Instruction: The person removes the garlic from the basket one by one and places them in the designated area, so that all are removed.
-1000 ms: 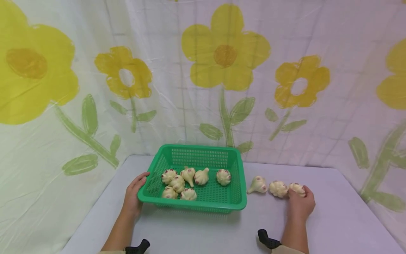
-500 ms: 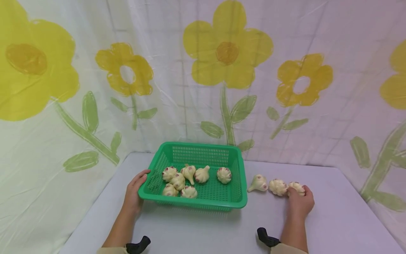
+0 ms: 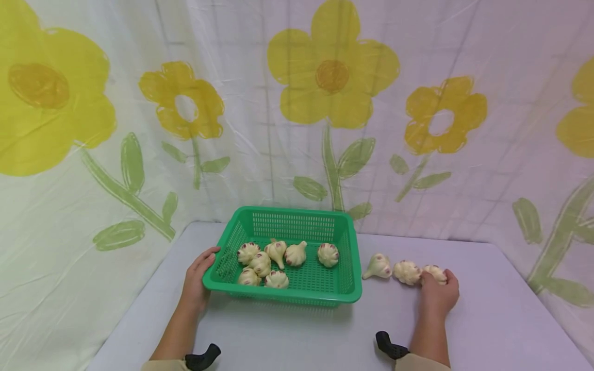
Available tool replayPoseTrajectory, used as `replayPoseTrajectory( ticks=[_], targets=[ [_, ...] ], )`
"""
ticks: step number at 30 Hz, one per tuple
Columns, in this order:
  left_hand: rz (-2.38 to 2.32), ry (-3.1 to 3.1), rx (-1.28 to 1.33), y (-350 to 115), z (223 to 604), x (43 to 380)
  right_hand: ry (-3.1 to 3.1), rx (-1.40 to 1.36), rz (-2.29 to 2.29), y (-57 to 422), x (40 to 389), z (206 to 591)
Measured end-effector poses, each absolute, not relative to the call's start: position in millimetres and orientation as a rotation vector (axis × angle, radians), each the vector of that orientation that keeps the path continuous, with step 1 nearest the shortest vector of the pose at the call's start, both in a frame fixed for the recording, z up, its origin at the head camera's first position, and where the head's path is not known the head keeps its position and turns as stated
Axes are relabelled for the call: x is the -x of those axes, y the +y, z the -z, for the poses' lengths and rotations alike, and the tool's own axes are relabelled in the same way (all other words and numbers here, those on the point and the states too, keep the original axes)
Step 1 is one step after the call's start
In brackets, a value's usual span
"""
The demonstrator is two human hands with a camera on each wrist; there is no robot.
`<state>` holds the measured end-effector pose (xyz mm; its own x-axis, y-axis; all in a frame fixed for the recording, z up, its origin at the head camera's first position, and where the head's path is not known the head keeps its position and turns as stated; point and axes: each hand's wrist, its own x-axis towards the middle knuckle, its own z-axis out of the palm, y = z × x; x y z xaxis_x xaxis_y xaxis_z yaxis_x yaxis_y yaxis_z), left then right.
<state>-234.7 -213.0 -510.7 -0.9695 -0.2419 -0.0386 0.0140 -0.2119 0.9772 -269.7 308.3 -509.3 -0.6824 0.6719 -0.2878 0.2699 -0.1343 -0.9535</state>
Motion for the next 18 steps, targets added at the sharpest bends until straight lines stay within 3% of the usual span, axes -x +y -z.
replayPoseTrajectory(
  ticks=[18],
  targets=[
    [2.302,-1.850,-0.284,-213.5,511.2,236.4,-1.837,1.079,-1.876,307.8,271.8,510.4]
  ],
)
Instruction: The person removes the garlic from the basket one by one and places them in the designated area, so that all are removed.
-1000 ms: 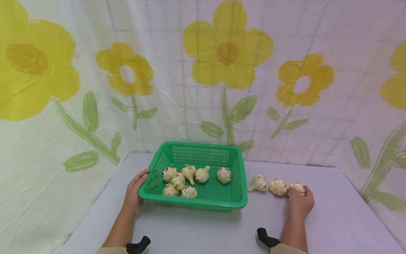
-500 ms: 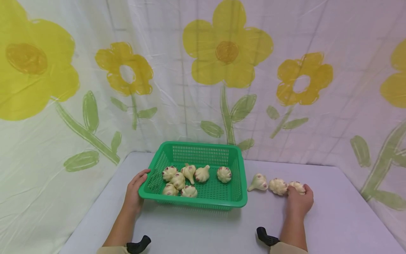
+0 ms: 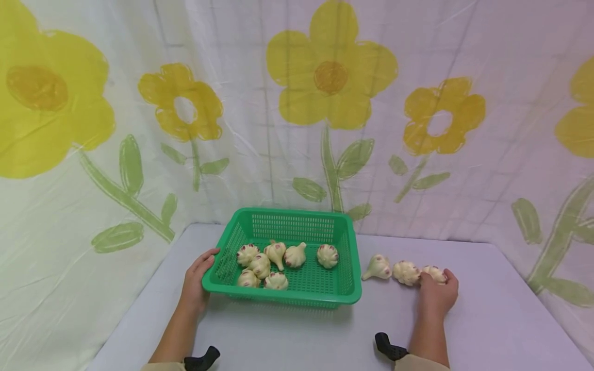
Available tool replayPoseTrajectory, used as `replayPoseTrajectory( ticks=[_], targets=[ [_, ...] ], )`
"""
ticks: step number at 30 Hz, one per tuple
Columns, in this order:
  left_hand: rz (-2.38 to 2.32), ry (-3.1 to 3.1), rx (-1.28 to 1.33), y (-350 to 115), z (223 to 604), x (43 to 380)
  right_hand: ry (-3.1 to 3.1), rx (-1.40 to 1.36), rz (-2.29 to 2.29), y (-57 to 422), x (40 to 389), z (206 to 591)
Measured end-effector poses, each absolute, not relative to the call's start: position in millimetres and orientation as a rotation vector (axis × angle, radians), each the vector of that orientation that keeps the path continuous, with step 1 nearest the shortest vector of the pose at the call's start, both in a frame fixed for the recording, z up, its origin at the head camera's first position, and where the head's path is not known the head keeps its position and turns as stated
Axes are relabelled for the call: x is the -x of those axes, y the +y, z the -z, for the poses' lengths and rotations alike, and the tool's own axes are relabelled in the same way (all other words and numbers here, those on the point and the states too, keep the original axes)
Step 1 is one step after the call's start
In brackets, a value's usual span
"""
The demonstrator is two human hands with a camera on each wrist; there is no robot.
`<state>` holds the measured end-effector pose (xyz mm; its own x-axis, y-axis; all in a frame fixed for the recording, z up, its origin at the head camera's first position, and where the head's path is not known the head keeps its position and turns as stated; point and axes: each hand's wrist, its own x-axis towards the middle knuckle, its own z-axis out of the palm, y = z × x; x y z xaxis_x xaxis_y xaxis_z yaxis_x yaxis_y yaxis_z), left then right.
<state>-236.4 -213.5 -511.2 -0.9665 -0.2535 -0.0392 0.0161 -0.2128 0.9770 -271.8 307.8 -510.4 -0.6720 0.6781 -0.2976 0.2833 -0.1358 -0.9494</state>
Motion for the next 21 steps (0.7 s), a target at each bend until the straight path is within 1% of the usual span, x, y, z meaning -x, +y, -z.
replayPoseTrajectory(
  ticks=[21],
  targets=[
    [2.304,-1.862,-0.300,-213.5,512.2,236.0,-1.831,1.058,-1.812,302.3,268.6,503.6]
  ],
)
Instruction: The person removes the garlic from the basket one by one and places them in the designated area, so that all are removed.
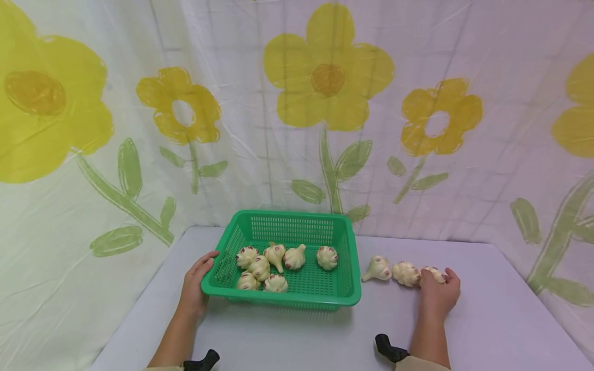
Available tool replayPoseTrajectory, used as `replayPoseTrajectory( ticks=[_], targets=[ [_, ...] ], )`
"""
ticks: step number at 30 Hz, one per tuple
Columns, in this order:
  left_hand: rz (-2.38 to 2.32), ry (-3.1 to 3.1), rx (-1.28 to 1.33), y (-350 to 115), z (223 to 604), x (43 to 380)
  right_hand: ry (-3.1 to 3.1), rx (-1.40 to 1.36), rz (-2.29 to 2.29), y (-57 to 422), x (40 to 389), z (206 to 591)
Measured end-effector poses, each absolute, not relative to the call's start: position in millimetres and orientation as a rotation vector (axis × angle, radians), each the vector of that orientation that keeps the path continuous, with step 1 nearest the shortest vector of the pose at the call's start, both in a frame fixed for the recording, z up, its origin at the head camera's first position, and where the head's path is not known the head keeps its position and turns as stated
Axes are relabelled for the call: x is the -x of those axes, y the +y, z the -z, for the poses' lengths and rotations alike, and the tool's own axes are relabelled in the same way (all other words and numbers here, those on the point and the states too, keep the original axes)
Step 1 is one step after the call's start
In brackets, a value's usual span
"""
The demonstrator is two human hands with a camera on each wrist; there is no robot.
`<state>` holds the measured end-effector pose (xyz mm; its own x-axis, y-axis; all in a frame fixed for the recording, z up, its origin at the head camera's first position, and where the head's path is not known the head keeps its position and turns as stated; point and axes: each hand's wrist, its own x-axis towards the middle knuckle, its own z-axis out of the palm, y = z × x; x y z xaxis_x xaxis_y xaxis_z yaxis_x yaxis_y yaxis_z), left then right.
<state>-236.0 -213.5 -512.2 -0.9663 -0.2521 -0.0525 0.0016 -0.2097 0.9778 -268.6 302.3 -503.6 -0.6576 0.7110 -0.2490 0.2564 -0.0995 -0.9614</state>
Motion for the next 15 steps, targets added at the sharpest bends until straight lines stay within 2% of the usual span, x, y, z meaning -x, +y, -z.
replayPoseTrajectory(
  ticks=[15],
  targets=[
    [2.302,-1.860,-0.278,-214,513,236,-1.921,0.908,-1.580,297,266,485]
  ],
)
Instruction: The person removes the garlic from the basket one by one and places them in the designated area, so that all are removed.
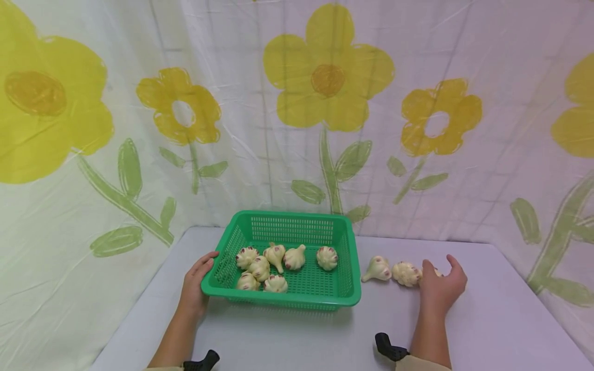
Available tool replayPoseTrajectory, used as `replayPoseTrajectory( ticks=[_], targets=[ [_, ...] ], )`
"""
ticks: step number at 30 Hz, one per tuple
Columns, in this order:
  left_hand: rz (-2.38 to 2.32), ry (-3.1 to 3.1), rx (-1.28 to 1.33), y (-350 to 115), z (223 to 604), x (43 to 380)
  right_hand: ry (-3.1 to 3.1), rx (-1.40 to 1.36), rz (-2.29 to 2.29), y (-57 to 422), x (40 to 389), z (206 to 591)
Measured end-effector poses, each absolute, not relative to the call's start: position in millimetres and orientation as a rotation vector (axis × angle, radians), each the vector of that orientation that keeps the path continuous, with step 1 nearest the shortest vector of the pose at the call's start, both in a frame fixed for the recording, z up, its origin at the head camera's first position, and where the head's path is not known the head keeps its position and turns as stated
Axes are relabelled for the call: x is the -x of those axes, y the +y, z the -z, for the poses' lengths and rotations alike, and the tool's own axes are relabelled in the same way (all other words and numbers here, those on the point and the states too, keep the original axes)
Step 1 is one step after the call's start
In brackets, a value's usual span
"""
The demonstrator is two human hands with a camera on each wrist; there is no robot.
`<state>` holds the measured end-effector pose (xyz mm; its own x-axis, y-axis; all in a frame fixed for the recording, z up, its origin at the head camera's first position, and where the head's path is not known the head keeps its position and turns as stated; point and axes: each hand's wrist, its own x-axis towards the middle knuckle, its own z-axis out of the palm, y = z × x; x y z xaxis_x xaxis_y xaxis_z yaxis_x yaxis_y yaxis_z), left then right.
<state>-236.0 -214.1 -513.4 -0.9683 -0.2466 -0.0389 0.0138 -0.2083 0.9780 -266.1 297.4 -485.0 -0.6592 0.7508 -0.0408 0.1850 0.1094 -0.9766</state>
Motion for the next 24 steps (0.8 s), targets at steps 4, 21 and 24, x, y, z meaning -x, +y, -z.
replayPoseTrajectory(
  ticks=[4,21,24],
  targets=[
    [2.298,-1.860,-0.281,-214,513,236,-2.018,0.859,-1.499,294,265,479],
    [2.288,-1.869,-0.287,-214,514,237,-2.238,0.575,-1.456,266,262,457],
    [2.286,-1.872,-0.288,-214,514,237,-2.248,0.532,-1.464,259,261,454]
  ],
)
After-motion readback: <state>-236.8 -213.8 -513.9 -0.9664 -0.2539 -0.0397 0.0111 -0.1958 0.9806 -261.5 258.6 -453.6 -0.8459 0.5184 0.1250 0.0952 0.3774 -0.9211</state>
